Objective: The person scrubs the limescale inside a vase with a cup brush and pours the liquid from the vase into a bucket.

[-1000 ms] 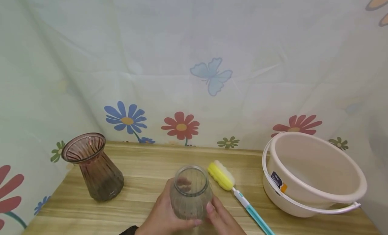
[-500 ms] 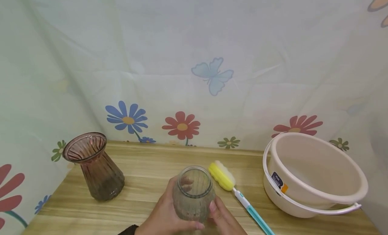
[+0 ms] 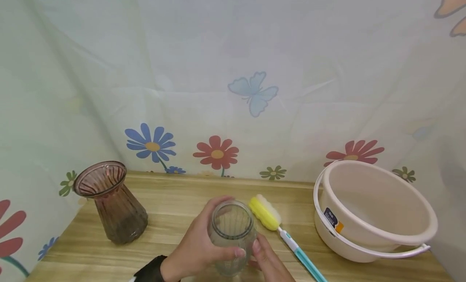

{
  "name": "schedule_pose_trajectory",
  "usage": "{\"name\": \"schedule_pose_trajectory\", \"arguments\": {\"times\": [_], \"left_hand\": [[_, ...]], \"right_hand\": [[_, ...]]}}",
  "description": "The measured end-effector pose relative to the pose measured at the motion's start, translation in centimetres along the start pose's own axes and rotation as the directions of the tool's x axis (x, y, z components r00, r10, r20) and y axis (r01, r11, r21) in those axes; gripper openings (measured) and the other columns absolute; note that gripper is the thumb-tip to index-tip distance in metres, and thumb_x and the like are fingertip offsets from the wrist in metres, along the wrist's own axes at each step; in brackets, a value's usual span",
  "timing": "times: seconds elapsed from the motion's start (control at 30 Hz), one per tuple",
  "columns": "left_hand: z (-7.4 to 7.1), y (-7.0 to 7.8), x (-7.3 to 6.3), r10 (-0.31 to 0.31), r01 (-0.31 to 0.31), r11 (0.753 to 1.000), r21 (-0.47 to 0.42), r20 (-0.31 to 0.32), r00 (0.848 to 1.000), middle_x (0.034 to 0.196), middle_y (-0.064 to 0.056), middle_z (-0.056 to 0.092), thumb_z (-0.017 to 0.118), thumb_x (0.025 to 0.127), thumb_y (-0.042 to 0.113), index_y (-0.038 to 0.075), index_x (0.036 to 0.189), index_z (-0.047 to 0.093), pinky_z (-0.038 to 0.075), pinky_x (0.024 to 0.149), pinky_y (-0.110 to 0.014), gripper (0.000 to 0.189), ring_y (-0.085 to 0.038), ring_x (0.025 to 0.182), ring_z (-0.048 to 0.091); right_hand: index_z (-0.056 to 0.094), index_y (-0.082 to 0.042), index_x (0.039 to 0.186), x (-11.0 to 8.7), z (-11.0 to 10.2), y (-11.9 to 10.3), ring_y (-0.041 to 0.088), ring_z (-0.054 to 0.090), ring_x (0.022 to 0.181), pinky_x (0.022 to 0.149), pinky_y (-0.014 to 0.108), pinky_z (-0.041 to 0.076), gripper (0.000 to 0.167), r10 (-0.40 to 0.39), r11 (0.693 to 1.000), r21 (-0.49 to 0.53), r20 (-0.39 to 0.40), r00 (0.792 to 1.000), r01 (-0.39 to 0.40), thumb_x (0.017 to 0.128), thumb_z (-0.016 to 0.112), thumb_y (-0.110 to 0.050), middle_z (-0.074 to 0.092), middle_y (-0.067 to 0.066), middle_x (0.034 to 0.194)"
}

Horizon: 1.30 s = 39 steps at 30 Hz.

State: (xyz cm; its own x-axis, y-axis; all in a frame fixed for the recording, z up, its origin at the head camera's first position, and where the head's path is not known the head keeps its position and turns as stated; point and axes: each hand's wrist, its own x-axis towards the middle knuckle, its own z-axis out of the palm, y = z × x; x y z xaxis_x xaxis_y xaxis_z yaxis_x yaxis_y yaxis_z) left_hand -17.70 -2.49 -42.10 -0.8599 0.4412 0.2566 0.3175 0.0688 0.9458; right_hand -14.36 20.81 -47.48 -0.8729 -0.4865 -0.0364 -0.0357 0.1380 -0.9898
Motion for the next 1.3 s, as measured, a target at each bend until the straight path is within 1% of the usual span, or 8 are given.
{"name": "schedule_pose_trajectory", "arguments": {"times": [0.27, 0.4, 0.57, 0.73, 0.9, 1.13, 1.23, 1.3], "left_hand": [[-0.3, 0.3, 0.6, 0.060, -0.057, 0.998, -0.039, 0.073, 0.996, 0.138, -0.008, 0.063, 0.088, 0.081, 0.028, 0.032, 0.146, 0.046, 0.058, 0.095, -0.034, 0.078, -0.028, 0.118, 0.066], [0.1, 0.2, 0.7, 0.098, -0.096, 0.995, -0.030, 0.070, 0.993, 0.137, -0.007, 0.063, 0.086, 0.082, 0.030, 0.033, 0.143, 0.049, 0.059, 0.097, -0.036, 0.072, -0.028, 0.120, 0.065], [0.3, 0.0, 1.0, 0.144, -0.145, 0.989, 0.003, 0.062, 0.988, 0.136, -0.004, 0.064, 0.087, 0.081, 0.031, 0.034, 0.140, 0.050, 0.059, 0.097, -0.037, 0.070, -0.027, 0.122, 0.064], [0.1, -0.2, 1.0, 0.162, -0.163, 0.986, 0.023, 0.062, 0.985, 0.136, -0.003, 0.064, 0.087, 0.081, 0.030, 0.033, 0.141, 0.049, 0.060, 0.096, -0.037, 0.071, -0.026, 0.122, 0.065], [-0.1, -0.4, 1.0, 0.180, -0.181, 0.983, 0.016, 0.065, 0.982, 0.136, -0.003, 0.064, 0.086, 0.082, 0.031, 0.033, 0.142, 0.048, 0.060, 0.096, -0.037, 0.071, -0.026, 0.121, 0.065], [-0.1, -0.9, 1.1, 0.233, -0.235, 0.972, 0.029, 0.054, 0.971, 0.132, -0.004, 0.066, 0.086, 0.082, 0.029, 0.029, 0.141, 0.049, 0.060, 0.095, -0.037, 0.070, -0.024, 0.118, 0.067], [-0.1, -0.8, 1.1, 0.238, -0.240, 0.970, 0.036, 0.053, 0.970, 0.131, -0.003, 0.067, 0.086, 0.081, 0.031, 0.030, 0.141, 0.049, 0.060, 0.095, -0.037, 0.070, -0.023, 0.117, 0.067], [-0.1, -0.7, 1.1, 0.232, -0.235, 0.971, 0.039, 0.052, 0.971, 0.131, -0.002, 0.067, 0.086, 0.081, 0.033, 0.030, 0.141, 0.049, 0.060, 0.095, -0.037, 0.070, -0.023, 0.116, 0.067]], "right_hand": [[-0.002, 0.009, 0.161, 0.2, 0.2, 0.4, 0.064, 0.030, 0.142, 0.100, 0.022, 0.049, 0.067, -0.022, 1.000, 0.017, -0.028, 0.999, 0.023, 0.113, 0.009, -0.038, 0.007, 0.047, 0.160], [0.000, 0.007, 0.161, -0.1, 0.2, 0.6, 0.053, 0.039, 0.142, 0.102, 0.029, 0.050, 0.065, -0.029, 1.000, 0.007, -0.040, 0.999, 0.029, 0.113, 0.010, -0.037, 0.010, 0.046, 0.160], [0.006, 0.002, 0.163, -0.3, 0.6, 0.2, 0.046, 0.044, 0.140, 0.105, 0.050, 0.051, 0.062, -0.026, 1.000, -0.006, -0.109, 0.994, 0.026, 0.114, 0.013, -0.035, 0.017, 0.042, 0.161], [0.011, -0.001, 0.164, -0.5, 1.4, -0.5, 0.061, 0.041, 0.137, 0.102, 0.074, 0.043, 0.063, 0.046, 0.999, 0.020, -0.165, 0.985, -0.044, 0.114, 0.016, -0.038, 0.018, 0.041, 0.163], [0.014, -0.001, 0.164, -0.3, 1.5, -1.0, 0.046, 0.044, 0.141, 0.105, 0.061, 0.047, 0.062, 0.071, 0.997, 0.001, -0.176, 0.982, -0.072, 0.114, 0.015, -0.038, 0.021, 0.036, 0.164], [0.017, -0.001, 0.164, -0.1, 1.0, -1.3, -0.016, 0.043, 0.126, 0.104, 0.047, 0.048, 0.059, 0.000, 0.998, -0.059, -0.148, 0.989, -0.009, 0.115, 0.016, -0.033, 0.022, 0.033, 0.166], [0.021, -0.004, 0.164, -0.2, 0.9, -1.6, -0.012, 0.046, 0.128, 0.102, 0.044, 0.050, 0.056, -0.002, 0.996, -0.090, -0.161, 0.987, -0.013, 0.115, 0.018, -0.032, 0.027, 0.030, 0.165], [0.025, -0.006, 0.163, -0.3, 0.9, -1.9, 0.003, 0.052, 0.132, 0.102, 0.046, 0.052, 0.055, 0.018, 0.993, -0.108, -0.177, 0.984, -0.037, 0.115, 0.020, -0.033, 0.032, 0.028, 0.164]]}}
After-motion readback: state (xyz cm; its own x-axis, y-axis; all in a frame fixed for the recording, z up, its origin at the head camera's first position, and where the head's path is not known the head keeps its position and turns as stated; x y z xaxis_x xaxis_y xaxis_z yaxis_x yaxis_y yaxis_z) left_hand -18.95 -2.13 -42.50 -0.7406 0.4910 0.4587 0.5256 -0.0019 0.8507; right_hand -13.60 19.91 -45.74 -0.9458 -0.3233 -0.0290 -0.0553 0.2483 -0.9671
